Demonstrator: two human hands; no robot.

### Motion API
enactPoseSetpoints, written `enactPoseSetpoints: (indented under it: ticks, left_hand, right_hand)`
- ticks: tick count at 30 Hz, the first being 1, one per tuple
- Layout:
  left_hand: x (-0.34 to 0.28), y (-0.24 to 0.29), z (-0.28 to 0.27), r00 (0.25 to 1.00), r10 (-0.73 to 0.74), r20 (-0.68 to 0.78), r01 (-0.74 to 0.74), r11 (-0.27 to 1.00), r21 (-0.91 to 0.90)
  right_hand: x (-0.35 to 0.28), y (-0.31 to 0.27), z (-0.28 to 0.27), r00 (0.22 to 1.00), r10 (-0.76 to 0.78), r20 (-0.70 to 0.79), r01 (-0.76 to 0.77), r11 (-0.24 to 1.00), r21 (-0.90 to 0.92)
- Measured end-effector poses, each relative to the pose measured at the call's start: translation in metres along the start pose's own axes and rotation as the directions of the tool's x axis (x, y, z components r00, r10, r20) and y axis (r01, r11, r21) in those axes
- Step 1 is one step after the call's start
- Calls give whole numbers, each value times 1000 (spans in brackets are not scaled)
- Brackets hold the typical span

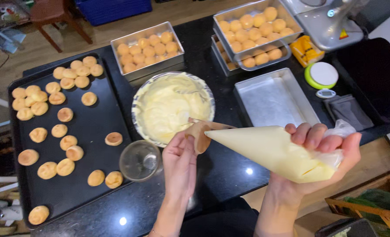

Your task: The person fills a piping bag with cream from a large bowl using a wooden spoon, trims the tip of the bag with scissors, and then pipes the cream into the centers of many small pastries.

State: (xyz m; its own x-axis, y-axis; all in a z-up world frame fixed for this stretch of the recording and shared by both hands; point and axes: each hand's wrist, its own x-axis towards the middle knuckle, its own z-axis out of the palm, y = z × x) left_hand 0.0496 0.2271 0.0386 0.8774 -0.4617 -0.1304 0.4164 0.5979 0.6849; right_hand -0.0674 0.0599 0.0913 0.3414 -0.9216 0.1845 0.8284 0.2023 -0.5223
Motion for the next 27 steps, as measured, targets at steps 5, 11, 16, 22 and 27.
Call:
enactPoseSetpoints:
  ticks: [5, 11, 16, 22, 27]
  left_hand:
    - [0, -28, 17, 997, 24, 75, -40, 973, 228]
    - [-6, -50, 38, 999, 30, 29, -35, 982, 187]
    - [-10, -57, 54, 997, 36, 74, -52, 974, 220]
    - [-13, -56, 65, 999, -5, 54, -2, 990, 142]
    - [-16, -55, 67, 997, -14, 82, 4, 993, 120]
  right_hand:
    - [20, -21, -18, 999, -3, 53, 7, 997, -72]
    - [58, -36, -39, 989, 84, 124, -92, 994, 57]
    - [64, -39, -48, 978, 69, 195, -69, 998, -7]
    - [80, -40, -50, 983, 107, 148, -114, 993, 41]
    - [83, -42, -55, 981, 120, 150, -129, 990, 52]
